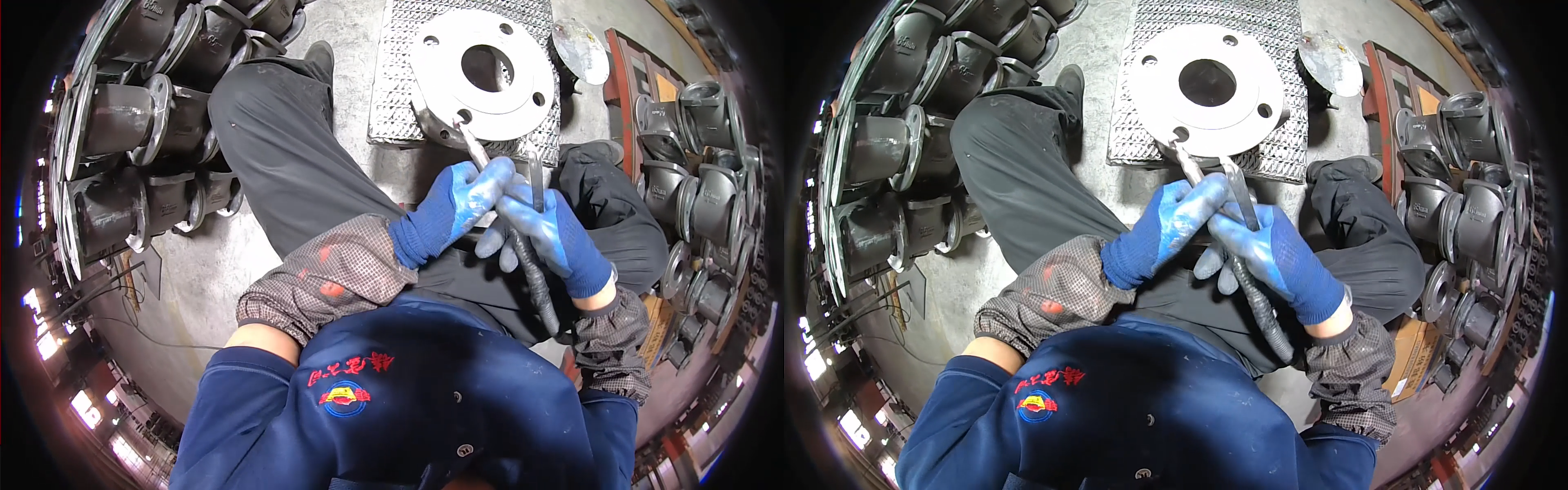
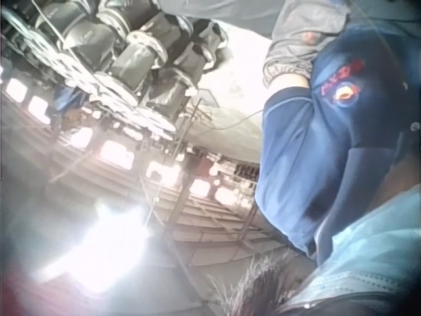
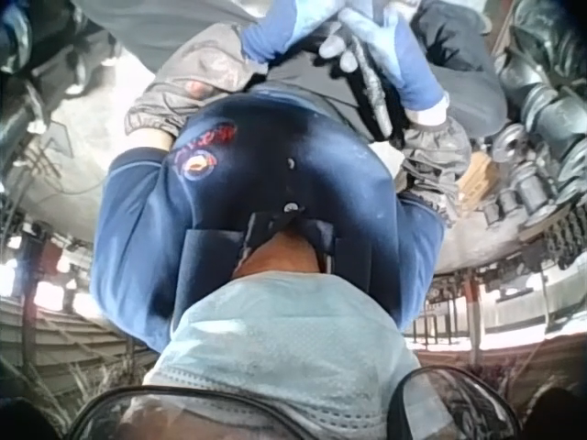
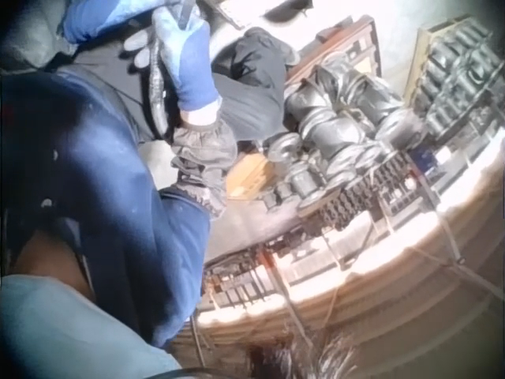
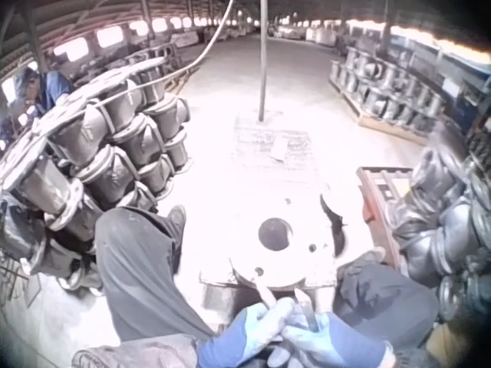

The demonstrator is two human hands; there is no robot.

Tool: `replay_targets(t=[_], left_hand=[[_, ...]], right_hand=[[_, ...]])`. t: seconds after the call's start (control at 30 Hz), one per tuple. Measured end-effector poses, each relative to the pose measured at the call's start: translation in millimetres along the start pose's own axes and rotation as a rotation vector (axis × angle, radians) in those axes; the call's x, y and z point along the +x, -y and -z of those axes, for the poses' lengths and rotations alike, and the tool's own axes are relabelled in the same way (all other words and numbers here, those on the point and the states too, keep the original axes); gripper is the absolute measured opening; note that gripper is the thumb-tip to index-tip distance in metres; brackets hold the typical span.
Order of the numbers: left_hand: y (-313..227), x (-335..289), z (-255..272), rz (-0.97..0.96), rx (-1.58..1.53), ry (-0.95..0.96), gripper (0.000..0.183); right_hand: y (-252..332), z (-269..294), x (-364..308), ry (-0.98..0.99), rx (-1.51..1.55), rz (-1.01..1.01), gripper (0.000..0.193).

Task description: The person uses a handheld tool to scrape and smooth the edges and internal surfaces of metal valve housings, moving a textured metal platform between handling different parts.

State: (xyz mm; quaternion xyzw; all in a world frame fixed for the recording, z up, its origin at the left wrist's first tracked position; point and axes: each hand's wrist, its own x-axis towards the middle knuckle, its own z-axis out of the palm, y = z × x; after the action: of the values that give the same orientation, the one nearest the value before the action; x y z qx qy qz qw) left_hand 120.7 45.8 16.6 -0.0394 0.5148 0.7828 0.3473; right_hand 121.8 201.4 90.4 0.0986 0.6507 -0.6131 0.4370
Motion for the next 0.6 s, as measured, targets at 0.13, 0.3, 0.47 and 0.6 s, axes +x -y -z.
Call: replay_targets(t=[0.13, 0.3, 0.47, 0.6], left_hand=[[19.7, 0.4, -6.0, 0.027, -0.067, -0.022, 0.039], [29.7, 4.2, -0.4, 0.055, -0.024, -0.008, 0.039], [15.8, -1.6, 6.7, 0.049, -0.065, 0.028, 0.043], [13.5, 2.5, 11.0, -0.03, -0.015, 0.024, 0.042]], right_hand=[[-9.2, -5.0, -9.2, -0.049, 0.078, -0.072, 0.026], [-14.7, -10.8, -7.3, -0.074, 0.079, -0.041, 0.025], [-15.3, -12.4, 1.1, -0.093, -0.003, -0.028, 0.023], [-18.3, -8.5, 9.4, -0.042, 0.114, 0.025, 0.029]])
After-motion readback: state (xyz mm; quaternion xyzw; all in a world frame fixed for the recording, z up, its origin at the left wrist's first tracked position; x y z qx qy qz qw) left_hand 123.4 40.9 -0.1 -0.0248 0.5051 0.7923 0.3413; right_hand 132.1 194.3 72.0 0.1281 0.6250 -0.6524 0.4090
